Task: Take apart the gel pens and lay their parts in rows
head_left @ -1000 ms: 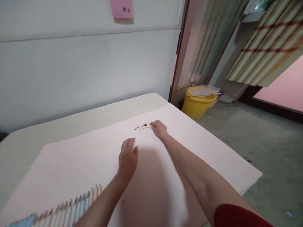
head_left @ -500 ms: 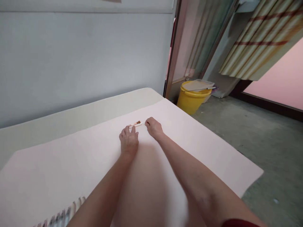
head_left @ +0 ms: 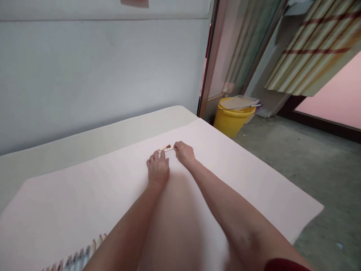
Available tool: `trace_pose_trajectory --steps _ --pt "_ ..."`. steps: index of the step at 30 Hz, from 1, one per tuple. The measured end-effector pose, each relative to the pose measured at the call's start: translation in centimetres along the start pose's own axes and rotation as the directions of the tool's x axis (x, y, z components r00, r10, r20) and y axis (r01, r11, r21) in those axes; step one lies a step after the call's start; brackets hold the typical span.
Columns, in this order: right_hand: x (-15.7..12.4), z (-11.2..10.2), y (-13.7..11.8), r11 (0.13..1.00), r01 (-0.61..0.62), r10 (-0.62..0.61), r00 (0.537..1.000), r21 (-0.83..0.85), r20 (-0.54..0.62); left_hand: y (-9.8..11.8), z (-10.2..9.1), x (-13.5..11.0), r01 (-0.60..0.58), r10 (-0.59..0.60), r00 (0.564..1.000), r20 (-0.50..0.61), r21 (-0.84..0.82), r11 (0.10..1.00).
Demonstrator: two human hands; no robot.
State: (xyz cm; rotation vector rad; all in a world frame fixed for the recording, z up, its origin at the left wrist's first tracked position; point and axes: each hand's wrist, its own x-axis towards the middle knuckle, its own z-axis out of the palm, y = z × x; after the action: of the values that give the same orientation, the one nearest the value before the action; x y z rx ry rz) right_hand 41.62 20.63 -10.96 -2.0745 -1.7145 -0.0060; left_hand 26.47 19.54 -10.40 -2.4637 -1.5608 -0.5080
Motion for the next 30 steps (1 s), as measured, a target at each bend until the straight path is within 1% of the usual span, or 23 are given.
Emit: trace_pose_trajectory --steps 11,20,30 --pt "0.04 0.06 -0.12 0.999 0.012 -0.013 1.0 -0.036 -0.013 0.11 -0.2 0.13 0.017 -0.017 0.999 0.031 0.0 1.0" --pt "0.09 -0.07 -0.27 0.998 0.01 -0.01 1.0 -0.057 -0.005 0.08 -0.06 0.13 0.007 -0.007 1.0 0.005 -0.007 1.0" --pt "0.1 -0.12 -0.33 0.999 -0.009 0.009 1.0 -0.048 -0.005 0.1 -0.31 0.07 0.005 -0.005 1.0 0.016 -0.005 1.0"
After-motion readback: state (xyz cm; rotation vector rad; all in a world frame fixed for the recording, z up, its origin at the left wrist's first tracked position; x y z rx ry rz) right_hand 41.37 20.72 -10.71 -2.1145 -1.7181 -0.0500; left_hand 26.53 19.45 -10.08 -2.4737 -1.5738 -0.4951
